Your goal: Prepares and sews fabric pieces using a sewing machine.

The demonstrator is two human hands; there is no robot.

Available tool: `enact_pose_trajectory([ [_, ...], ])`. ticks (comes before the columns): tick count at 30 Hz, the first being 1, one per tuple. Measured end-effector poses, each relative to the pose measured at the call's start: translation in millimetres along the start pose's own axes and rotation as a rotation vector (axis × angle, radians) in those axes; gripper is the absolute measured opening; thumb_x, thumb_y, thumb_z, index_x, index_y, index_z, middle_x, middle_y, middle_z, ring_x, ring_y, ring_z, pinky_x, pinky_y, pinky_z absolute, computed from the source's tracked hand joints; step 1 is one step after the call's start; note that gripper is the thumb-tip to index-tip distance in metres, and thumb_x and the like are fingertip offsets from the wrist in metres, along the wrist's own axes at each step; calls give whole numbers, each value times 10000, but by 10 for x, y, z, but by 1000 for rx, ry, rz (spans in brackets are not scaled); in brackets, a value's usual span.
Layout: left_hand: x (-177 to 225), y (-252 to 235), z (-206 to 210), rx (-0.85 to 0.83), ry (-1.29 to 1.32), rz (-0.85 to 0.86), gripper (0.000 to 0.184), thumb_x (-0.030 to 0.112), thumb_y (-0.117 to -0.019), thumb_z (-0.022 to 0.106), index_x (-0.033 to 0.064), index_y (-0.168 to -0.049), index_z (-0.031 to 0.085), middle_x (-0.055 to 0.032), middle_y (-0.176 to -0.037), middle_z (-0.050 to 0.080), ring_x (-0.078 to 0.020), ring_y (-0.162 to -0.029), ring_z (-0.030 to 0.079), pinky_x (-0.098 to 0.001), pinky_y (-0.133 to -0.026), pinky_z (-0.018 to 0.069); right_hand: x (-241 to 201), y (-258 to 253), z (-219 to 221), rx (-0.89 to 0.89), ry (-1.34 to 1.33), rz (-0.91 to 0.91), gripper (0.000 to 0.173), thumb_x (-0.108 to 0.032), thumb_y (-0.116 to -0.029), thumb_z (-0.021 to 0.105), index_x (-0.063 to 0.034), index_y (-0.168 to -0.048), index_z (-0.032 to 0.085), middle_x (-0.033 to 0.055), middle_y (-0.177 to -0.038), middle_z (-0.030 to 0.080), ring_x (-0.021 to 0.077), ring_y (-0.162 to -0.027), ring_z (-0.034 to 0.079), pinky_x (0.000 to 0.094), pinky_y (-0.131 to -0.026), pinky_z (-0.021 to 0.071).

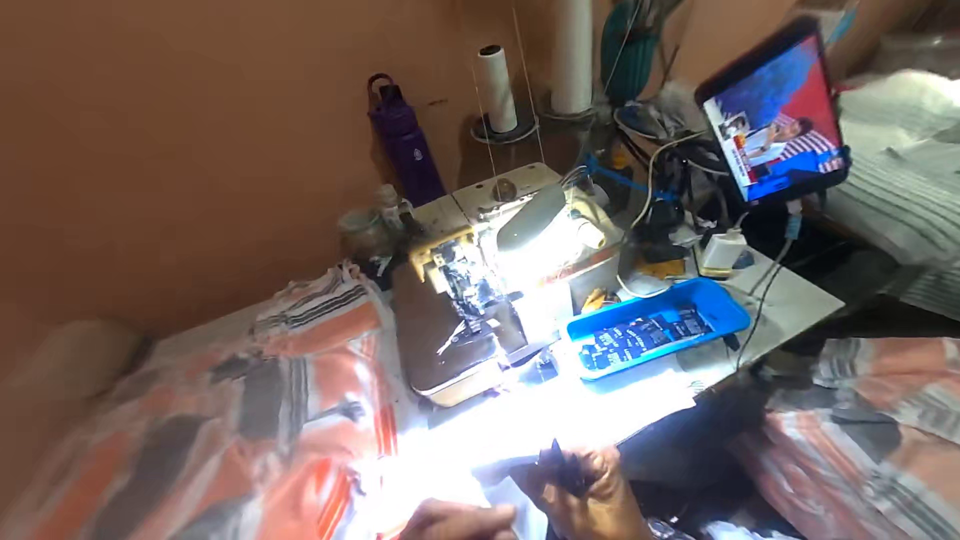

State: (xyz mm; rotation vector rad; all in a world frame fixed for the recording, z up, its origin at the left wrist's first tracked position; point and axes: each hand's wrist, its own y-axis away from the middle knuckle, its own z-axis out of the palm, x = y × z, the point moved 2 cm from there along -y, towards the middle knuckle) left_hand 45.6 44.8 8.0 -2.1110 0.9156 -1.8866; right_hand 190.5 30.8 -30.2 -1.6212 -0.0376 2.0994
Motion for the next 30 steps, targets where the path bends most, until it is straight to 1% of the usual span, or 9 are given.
enact_pose_trajectory([
  [4, -98, -72, 40, 127, 47, -39, 84, 122, -944, 711, 164, -1001, 757, 185, -955, 688, 94, -834, 633, -92, -735, 537, 43, 60, -4, -110, -35, -72, 59, 83, -874, 646, 103, -914, 684, -35, -749, 677, -126, -710, 563, 69, -677, 476],
  [7, -124, -53, 24, 181, 20, -91, 82, 89, -924, 722, 153, -966, 752, 193, -936, 699, 91, -827, 649, -103, -737, 558, 104, 71, -13, -186, -20, -146, 96, 80, -881, 634, 138, -945, 676, 32, -829, 722, -103, -809, 616, 80, -772, 497],
  [12, -169, -15, 22, 291, 14, -125, 178, 0, -900, 697, 166, -948, 739, 209, -908, 720, 89, -806, 668, -111, -729, 569, 173, 91, 34, -241, 37, -248, 78, 75, -869, 617, 141, -895, 648, 94, -785, 681, -63, -764, 591, 75, -746, 465],
  [17, -206, 34, -18, 310, 7, -157, 215, -26, -902, 674, 172, -958, 738, 208, -909, 725, 85, -805, 669, -115, -734, 569, 229, 105, 37, -286, 79, -253, 93, 75, -867, 634, 136, -923, 676, 128, -850, 718, -19, -829, 646, 102, -802, 496],
  [21, -220, 60, -32, 316, 24, -168, 208, -21, -900, 682, 168, -962, 743, 207, -916, 724, 88, -817, 668, -114, -746, 570, 271, 92, 31, -357, 64, -298, 142, 15, -866, 653, 126, -956, 650, 135, -837, 680, -13, -741, 586, 83, -706, 460],
  [23, -244, 70, -6, 341, -9, -159, 175, -18, -908, 663, 134, -975, 718, 200, -925, 703, 98, -816, 651, -106, -739, 561, 267, 74, 53, -366, 27, -267, 250, -70, -866, 717, 144, -981, 657, 154, -931, 677, -47, -725, 523, 61, -654, 411],
  [24, -267, 79, 20, 366, -18, -160, 157, -18, -903, 655, 104, -990, 700, 191, -933, 684, 96, -826, 634, -109, -746, 550, 259, 63, 69, -349, 8, -236, 271, -89, -856, 747, 140, -977, 667, 143, -978, 683, -68, -761, 530, 50, -678, 421],
  [26, -357, 108, 74, 386, 34, -182, 180, 44, -918, 683, 94, -1083, 634, 189, -991, 658, 81, -877, 628, -132, -787, 550, 232, 30, 117, -260, -36, -145, 167, -45, -858, 749, 97, -880, 663, 74, -910, 692, -73, -807, 577, 68, -726, 466],
  [30, -593, 244, 181, 295, 441, -342, 202, 335, -997, 627, 224, -1161, 661, 150, -1062, 722, 27, -959, 675, -179, -846, 563, 149, -39, 146, -228, -171, -9, 18, 18, -896, 683, 14, -880, 688, -51, -900, 706, -85, -890, 617, 105, -803, 510],
])
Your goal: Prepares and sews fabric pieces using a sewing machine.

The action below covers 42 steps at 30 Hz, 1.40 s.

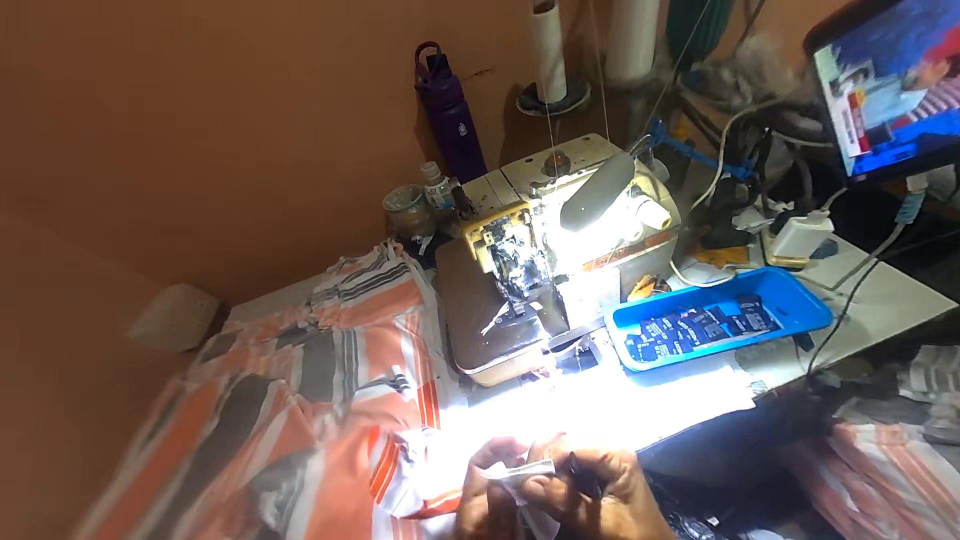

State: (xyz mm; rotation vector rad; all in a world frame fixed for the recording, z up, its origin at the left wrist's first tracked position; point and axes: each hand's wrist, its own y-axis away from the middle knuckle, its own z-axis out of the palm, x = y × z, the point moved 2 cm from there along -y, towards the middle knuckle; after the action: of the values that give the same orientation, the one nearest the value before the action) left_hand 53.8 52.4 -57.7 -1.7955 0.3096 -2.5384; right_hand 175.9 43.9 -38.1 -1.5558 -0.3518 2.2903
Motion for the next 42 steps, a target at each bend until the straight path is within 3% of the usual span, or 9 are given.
enact_pose_trajectory([
  [5, -65, 75, 108, 45, 214, -122, 112, 226, -976, 669, 258, -946, 772, 103, -867, 766, 26, -817, 709, -184, -782, 584, -142, -98, -59, 140, -55, -36, 62, -57, -896, 725, -104, -857, 712, -151, -777, 642, -142, -669, 501, 54, -617, 437],
  [9, 293, -219, 160, 20, -212, 120, 245, 111, -1035, 546, 254, -930, 715, 233, -844, 703, 133, -775, 632, -85, -709, 525, -196, -272, -224, 264, 86, -114, 119, -92, -857, 757, -165, -810, 675, -191, -662, 574, -149, -581, 461, 46, -537, 390],
  [12, 535, -718, 184, -100, -646, 467, 81, 55, -951, 632, 1, -993, 674, 86, -923, 698, 125, -837, 604, -71, -770, 507, -177, -477, -376, 354, 237, -188, 75, -52, -826, 742, -108, -808, 695, -139, -677, 624, -110, -588, 525, 68, -543, 442],
  [15, 422, -1261, 175, -156, -983, 604, 216, 67, -810, 663, -22, -1006, 689, -53, -909, 701, -4, -818, 636, -138, -764, 515, 80, -685, -484, 462, 466, -179, 25, -3, -774, 683, -12, -783, 661, -72, -672, 606, -85, -595, 543, 85, -568, 464],
  [18, 237, -1474, 134, -202, -1155, 583, 100, 38, -809, 687, 4, -886, 739, -129, -889, 680, -196, -837, 666, -291, -773, 535, 332, -722, -570, 487, 614, -52, 109, -44, -797, 689, 61, -823, 677, 3, -678, 590, -24, -620, 527, 151, -605, 441],
  [24, 179, -1424, 109, -143, -1181, 584, 104, 54, -829, 670, 16, -846, 764, -113, -889, 665, -112, -845, 639, -165, -769, 494, 461, -625, -616, 506, 425, 40, 38, 12, -810, 648, 1, -846, 644, -46, -664, 617, -19, -581, 603, 147, -571, 522],
  [28, 156, -1501, 120, -107, -1198, 552, 102, 42, -829, 671, 20, -859, 766, -112, -892, 666, -131, -849, 637, -199, -774, 492, 458, -733, -588, 541, 434, 23, 223, 18, -807, 657, 94, -1014, 690, -18, -716, 635, -45, -630, 595, 120, -619, 511],
  [31, 109, -1577, 127, -51, -1226, 548, 103, 21, -843, 674, 5, -882, 767, -139, -897, 670, -179, -857, 642, -244, -779, 499, 456, -882, -568, 556, 574, 43, 106, -30, -837, 672, 51, -901, 695, -18, -692, 620, -37, -623, 565, 137, -616, 476],
  [42, 73, -1645, 115, -34, -1243, 537, 108, 64, -845, 694, 28, -905, 776, -114, -871, 687, -149, -849, 654, -225, -781, 498, 520, -915, -589, 526, 667, 43, 95, -40, -859, 638, 27, -882, 702, -16, -694, 630, -52, -619, 568, 117, -614, 464],
])
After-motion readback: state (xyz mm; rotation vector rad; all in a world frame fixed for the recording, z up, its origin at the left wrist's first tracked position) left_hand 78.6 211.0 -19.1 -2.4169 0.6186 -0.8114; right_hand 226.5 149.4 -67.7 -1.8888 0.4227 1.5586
